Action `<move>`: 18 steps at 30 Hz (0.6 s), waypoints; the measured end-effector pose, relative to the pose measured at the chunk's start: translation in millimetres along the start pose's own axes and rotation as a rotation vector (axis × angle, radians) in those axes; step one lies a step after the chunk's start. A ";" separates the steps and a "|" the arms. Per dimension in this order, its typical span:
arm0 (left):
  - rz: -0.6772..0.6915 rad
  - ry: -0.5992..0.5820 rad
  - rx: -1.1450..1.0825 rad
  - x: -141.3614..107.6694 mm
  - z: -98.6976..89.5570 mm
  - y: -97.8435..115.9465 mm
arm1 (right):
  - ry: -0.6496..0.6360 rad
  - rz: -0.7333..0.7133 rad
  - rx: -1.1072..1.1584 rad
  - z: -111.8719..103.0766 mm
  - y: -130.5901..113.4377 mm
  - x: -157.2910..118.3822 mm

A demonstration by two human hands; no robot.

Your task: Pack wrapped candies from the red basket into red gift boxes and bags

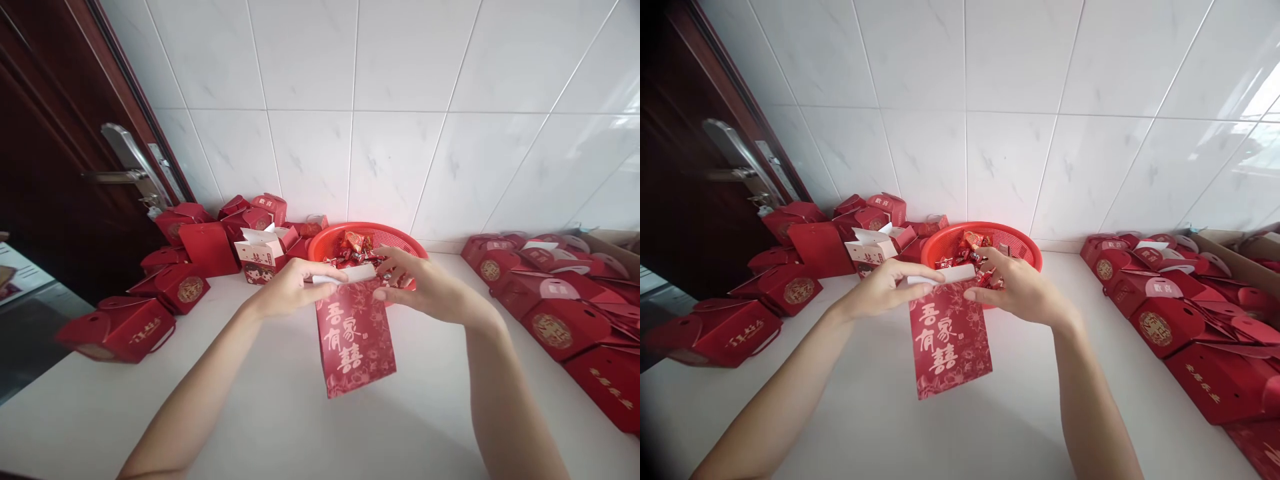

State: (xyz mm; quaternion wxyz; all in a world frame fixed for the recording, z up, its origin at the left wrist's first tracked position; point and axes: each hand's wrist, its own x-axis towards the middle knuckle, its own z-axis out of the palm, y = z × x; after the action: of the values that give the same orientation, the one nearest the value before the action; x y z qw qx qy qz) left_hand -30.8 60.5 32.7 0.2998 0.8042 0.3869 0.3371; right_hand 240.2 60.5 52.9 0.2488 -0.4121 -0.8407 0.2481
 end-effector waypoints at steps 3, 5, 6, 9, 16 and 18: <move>0.033 0.131 0.015 -2.7 -4.1 6.1 | -0.080 -0.063 0.194 8.6 2.8 10.2; 0.054 0.218 0.009 -4.3 -4.6 8.9 | -0.088 -0.095 0.318 13.7 2.5 16.0; 0.058 0.253 -0.016 -4.8 -4.3 9.8 | -0.071 -0.109 0.374 15.4 2.2 18.0; 0.018 0.253 -0.195 -4.5 -1.7 11.1 | 0.006 -0.136 0.506 16.9 2.2 19.8; -0.046 0.158 -0.444 1.6 8.9 10.3 | 0.100 -0.144 0.595 11.1 7.0 13.5; -0.038 0.212 -0.419 1.9 11.8 9.6 | 0.102 -0.144 0.595 10.7 7.5 13.0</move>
State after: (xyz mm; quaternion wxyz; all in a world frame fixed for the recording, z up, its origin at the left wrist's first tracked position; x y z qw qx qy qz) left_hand -16.8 54.4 33.4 0.4240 0.6770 0.3531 0.4870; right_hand 230.8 72.9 43.0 0.4173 -0.2726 -0.7444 0.4443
